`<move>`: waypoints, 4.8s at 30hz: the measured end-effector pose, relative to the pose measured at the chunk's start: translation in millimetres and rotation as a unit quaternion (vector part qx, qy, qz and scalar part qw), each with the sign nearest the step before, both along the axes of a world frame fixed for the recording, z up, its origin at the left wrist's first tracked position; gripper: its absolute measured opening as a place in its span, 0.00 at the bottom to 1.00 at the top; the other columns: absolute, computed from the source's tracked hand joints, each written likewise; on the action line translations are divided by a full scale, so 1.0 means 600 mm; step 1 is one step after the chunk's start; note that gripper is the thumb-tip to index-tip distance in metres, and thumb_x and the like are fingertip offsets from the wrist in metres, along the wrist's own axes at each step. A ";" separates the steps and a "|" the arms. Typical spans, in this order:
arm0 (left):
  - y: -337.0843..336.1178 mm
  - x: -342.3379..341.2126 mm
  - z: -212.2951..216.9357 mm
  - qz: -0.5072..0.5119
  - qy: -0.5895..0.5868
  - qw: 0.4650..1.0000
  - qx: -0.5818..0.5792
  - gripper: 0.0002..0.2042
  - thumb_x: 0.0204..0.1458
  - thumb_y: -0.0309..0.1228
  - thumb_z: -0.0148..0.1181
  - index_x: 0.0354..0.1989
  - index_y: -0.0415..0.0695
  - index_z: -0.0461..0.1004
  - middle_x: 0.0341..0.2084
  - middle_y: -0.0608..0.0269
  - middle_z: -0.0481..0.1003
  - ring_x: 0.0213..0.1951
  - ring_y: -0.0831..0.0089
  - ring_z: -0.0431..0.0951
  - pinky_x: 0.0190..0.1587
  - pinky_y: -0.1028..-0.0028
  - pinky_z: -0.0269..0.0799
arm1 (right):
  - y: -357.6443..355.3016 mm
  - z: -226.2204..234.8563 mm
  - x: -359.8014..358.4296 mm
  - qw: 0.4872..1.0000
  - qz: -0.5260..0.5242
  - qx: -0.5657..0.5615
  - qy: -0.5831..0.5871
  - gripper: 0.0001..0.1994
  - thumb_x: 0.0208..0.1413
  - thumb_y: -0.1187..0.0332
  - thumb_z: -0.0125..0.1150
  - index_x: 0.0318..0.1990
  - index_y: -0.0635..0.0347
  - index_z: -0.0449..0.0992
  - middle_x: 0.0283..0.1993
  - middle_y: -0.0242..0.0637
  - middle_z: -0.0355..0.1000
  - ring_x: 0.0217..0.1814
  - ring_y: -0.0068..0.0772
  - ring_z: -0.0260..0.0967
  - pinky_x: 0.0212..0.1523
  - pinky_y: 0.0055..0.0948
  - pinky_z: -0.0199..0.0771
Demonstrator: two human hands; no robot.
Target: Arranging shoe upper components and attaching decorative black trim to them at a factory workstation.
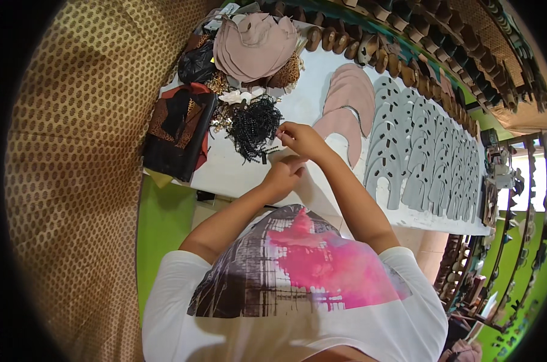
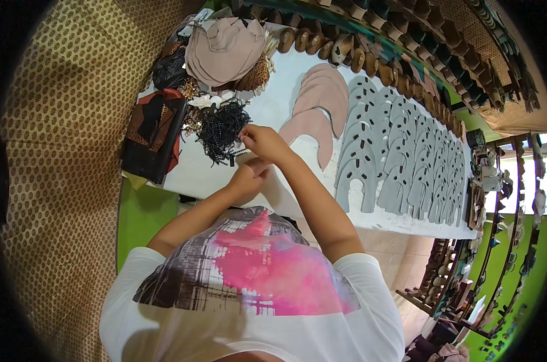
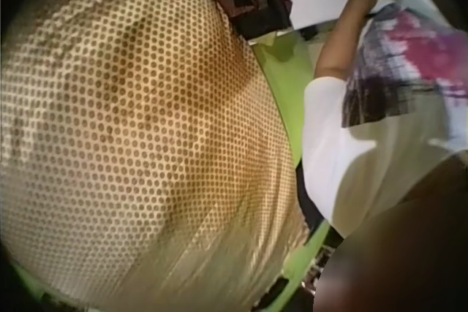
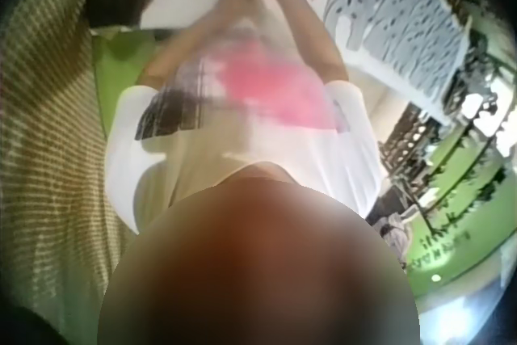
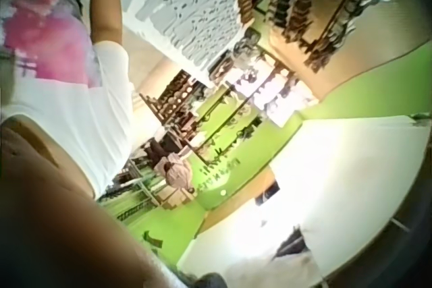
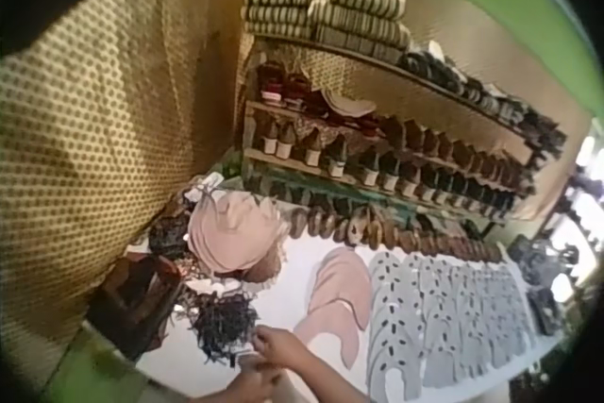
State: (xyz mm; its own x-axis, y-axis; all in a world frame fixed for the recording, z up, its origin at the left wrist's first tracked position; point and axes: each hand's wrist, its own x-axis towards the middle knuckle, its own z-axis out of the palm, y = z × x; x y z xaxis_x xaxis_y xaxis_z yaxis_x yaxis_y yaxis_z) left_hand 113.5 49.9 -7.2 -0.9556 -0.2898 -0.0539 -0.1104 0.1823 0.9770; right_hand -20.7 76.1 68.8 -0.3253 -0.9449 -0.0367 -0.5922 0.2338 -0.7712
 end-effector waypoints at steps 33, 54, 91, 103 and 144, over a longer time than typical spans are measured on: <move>-0.251 0.058 0.073 0.214 -0.062 0.944 -0.244 0.12 0.45 0.31 0.60 0.38 0.41 0.76 0.31 0.56 0.75 0.35 0.64 0.75 0.38 0.71 0.69 | -0.134 -0.066 0.011 0.966 0.034 -0.095 0.239 0.09 0.40 0.67 0.64 0.32 0.52 0.79 0.32 0.35 0.70 0.38 0.39 0.67 0.41 0.36 0.67; -0.280 -0.046 0.146 0.090 0.198 0.971 -0.101 0.18 0.53 0.32 0.55 0.50 0.37 0.68 0.39 0.61 0.74 0.45 0.75 0.71 0.50 0.76 0.63 | -0.110 0.094 -0.050 0.913 -0.040 -0.089 -0.395 0.09 0.55 0.65 0.56 0.39 0.60 0.72 0.31 0.27 0.69 0.31 0.16 0.64 0.30 0.18 0.65; -0.049 -0.093 0.077 -0.068 -0.124 0.983 -0.115 0.07 0.48 0.28 0.57 0.33 0.39 0.75 0.27 0.62 0.76 0.27 0.77 0.74 0.32 0.78 0.69 | 0.167 -0.057 -0.083 0.976 -0.007 0.048 -0.213 0.18 0.49 0.57 0.60 0.43 0.60 0.75 0.39 0.39 0.75 0.41 0.32 0.71 0.45 0.28 0.68; 0.000 -0.081 0.034 0.118 -0.118 0.966 -0.199 0.10 0.47 0.25 0.55 0.40 0.40 0.73 0.31 0.58 0.73 0.32 0.69 0.75 0.35 0.73 0.70 | 0.131 -0.104 -0.122 0.977 -0.105 0.096 -0.161 0.10 0.45 0.65 0.58 0.30 0.62 0.77 0.25 0.40 0.74 0.27 0.31 0.71 0.30 0.28 0.68; -0.011 -0.094 0.034 -0.009 -0.056 0.807 -0.588 0.09 0.51 0.35 0.52 0.23 0.47 0.75 0.18 0.66 0.68 0.23 0.67 0.71 0.26 0.65 0.64 | 0.131 -0.097 -0.135 0.967 -0.164 0.097 -0.167 0.05 0.40 0.70 0.63 0.24 0.60 0.76 0.22 0.35 0.73 0.22 0.27 0.68 0.25 0.24 0.67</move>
